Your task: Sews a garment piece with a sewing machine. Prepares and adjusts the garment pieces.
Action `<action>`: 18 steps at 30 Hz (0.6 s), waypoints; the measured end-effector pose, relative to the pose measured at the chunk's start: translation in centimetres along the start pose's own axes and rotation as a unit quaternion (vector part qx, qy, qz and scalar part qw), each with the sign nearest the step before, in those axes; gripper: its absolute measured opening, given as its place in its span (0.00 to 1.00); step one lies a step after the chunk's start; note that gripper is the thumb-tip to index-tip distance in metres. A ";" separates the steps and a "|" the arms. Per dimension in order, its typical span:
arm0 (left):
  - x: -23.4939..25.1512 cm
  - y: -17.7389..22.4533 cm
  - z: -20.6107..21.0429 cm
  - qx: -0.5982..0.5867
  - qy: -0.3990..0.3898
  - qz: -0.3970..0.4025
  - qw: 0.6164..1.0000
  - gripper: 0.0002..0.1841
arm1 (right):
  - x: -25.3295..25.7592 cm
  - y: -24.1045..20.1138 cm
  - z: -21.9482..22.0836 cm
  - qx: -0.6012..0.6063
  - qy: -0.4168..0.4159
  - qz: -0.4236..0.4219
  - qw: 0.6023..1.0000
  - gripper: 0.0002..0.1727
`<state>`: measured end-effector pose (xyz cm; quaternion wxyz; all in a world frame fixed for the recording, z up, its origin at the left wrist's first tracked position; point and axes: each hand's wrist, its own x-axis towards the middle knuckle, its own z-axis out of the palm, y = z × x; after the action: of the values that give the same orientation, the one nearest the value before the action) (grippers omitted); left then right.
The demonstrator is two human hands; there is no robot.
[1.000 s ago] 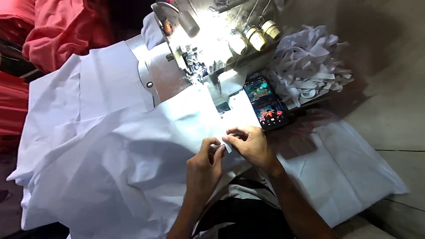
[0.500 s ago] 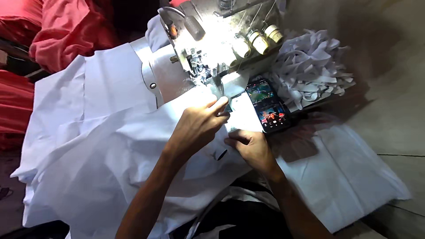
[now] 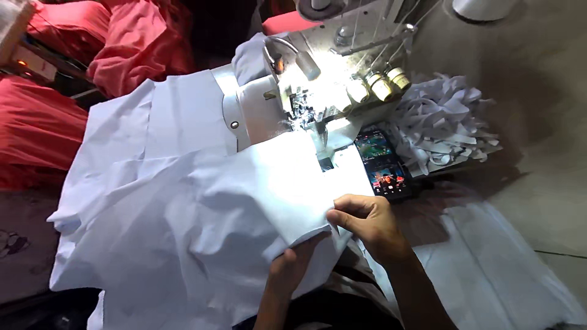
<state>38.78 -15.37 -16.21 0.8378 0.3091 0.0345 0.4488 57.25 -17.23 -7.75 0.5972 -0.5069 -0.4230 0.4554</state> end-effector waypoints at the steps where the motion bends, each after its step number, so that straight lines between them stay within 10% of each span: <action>1: -0.3 0.6 0.8 0.001 0.059 0.051 0.997 0.25 | 0.1 0.1 0.1 -0.008 0.009 -0.003 1.000 0.03; 9: -0.3 3.5 3.4 -0.033 0.461 0.154 0.873 0.11 | -0.4 3.3 -0.1 -0.162 0.084 0.002 0.983 0.05; 18: -0.3 3.1 2.6 -0.054 0.485 0.137 0.862 0.15 | 0.3 4.2 -0.5 -0.171 0.060 0.065 0.981 0.08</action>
<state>37.23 -15.67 -12.48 0.6604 0.0084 0.3701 0.6533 57.32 -16.72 -11.96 0.4950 -0.6547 -0.4238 0.3829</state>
